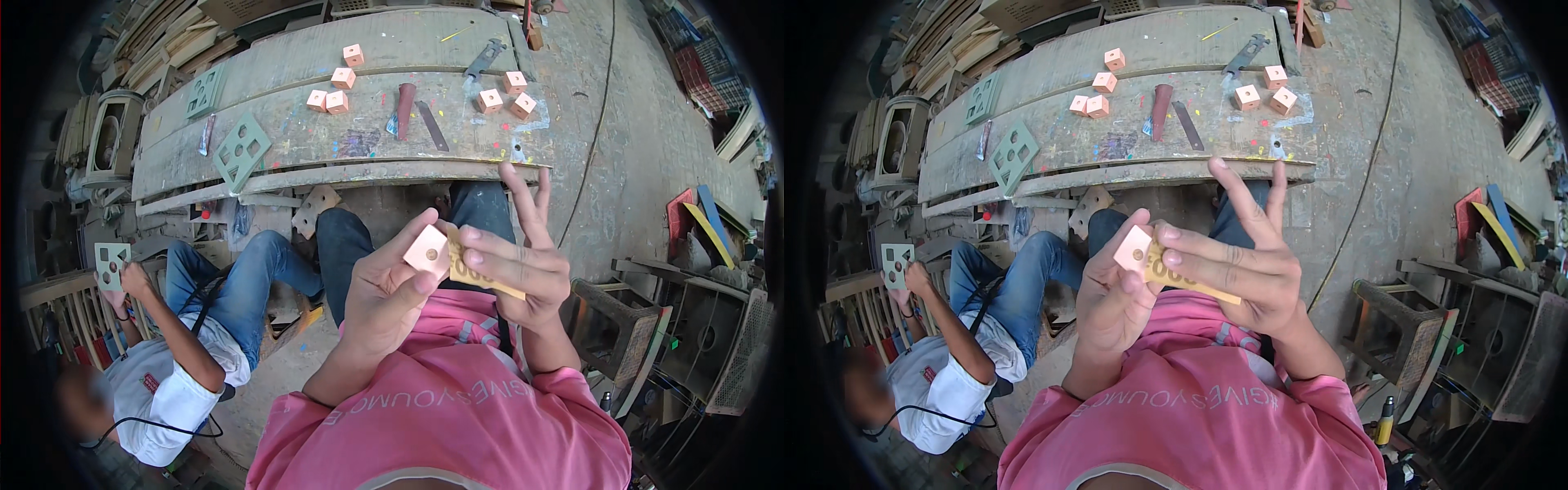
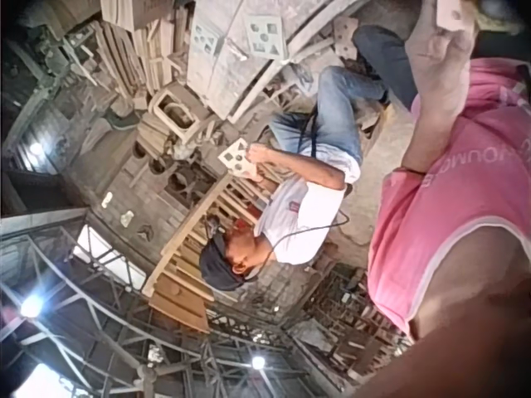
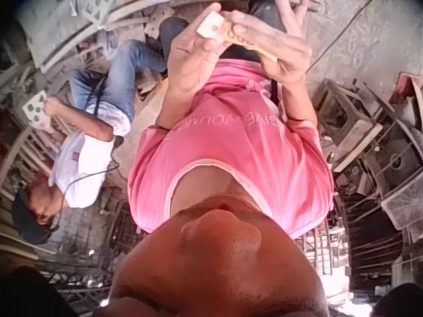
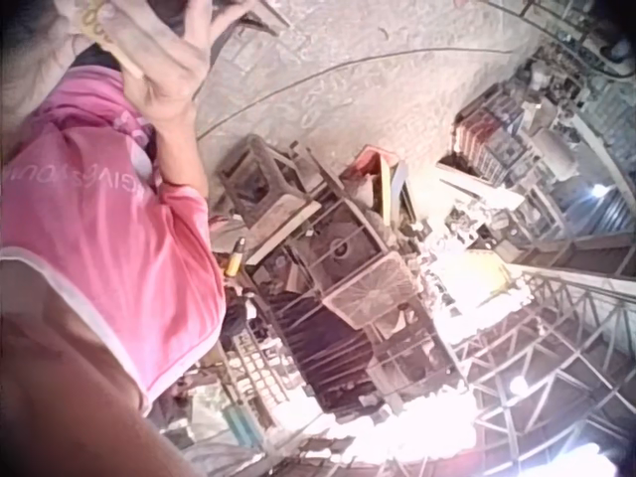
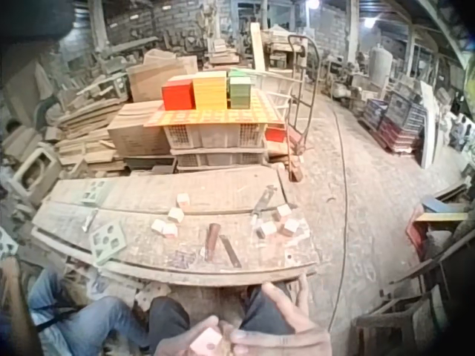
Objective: The person sits on the floor in a workshop and sands small wooden blocks using a sanding block. They pick up a block, rub its surfaces with the sanding tool, and place it back on the table, repeating this process for several blocks.
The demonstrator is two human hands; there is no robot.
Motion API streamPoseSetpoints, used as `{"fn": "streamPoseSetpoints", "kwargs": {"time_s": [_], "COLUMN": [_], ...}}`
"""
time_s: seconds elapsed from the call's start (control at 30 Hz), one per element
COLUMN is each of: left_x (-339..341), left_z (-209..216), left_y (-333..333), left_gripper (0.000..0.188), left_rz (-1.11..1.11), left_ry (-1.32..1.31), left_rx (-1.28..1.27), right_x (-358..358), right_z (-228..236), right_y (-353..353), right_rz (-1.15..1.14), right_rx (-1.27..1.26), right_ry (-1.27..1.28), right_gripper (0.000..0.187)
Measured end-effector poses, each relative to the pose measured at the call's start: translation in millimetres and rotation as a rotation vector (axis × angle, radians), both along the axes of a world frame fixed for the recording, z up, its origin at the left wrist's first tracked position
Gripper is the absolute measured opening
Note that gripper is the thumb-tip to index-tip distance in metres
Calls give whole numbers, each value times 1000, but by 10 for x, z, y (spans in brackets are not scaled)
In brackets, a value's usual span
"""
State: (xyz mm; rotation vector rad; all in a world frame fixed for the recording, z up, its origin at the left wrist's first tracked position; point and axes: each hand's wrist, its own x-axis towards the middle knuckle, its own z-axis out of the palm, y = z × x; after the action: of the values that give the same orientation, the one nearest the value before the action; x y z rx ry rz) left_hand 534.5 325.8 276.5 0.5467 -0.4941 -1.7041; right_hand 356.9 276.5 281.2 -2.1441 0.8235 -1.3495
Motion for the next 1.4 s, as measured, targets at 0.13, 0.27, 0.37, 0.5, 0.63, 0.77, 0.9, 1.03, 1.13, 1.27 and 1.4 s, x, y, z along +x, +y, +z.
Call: {"fn": "streamPoseSetpoints", "kwargs": {"time_s": [0.13, 0.27, 0.37, 0.5, 0.63, 0.77, 0.9, 1.03, 1.13, 1.27, 1.4], "left_x": [20, 9, 83, 127, 143, 138, 128, 154, 84, 167, 110], "left_z": [-14, -48, -58, 37, -19, -64, -85, -125, -120, -111, -113], "left_y": [30, 55, 72, 56, 69, 89, 76, 81, 69, 100, 101], "left_gripper": [61, 62, 64, 66, 71, 68, 55, 52, 53, 56, 53], "left_rz": [38, 151, 121, 125, 167, 184, 212, 248, 275, 212, 220], "left_ry": [-128, -287, -385, -625, -670, -692, -701, -774, -610, -861, -771], "left_rx": [-41, -148, -224, -305, -334, -342, -367, -448, -361, -413, -315], "right_x": [-91, -138, -20, 1, 42, 63, 53, 67, 62, 31, 47], "right_z": [-71, 46, 155, 160, 180, 182, 123, 159, 137, 213, 188], "right_y": [-47, 6, 122, 29, 11, -3, -129, -73, -161, -122, -105], "right_rz": [-179, -88, 30, 63, 167, 245, 203, 295, 160, 280, 235], "right_rx": [41, -40, -51, 20, 5, 18, -14, -18, 18, -90, -23], "right_ry": [-31, 1, 129, 217, 166, 132, 158, 127, 200, 178, 186], "right_gripper": [20, 18, 27, 18, 20, 20, 21, 21, 22, 20, 20]}}
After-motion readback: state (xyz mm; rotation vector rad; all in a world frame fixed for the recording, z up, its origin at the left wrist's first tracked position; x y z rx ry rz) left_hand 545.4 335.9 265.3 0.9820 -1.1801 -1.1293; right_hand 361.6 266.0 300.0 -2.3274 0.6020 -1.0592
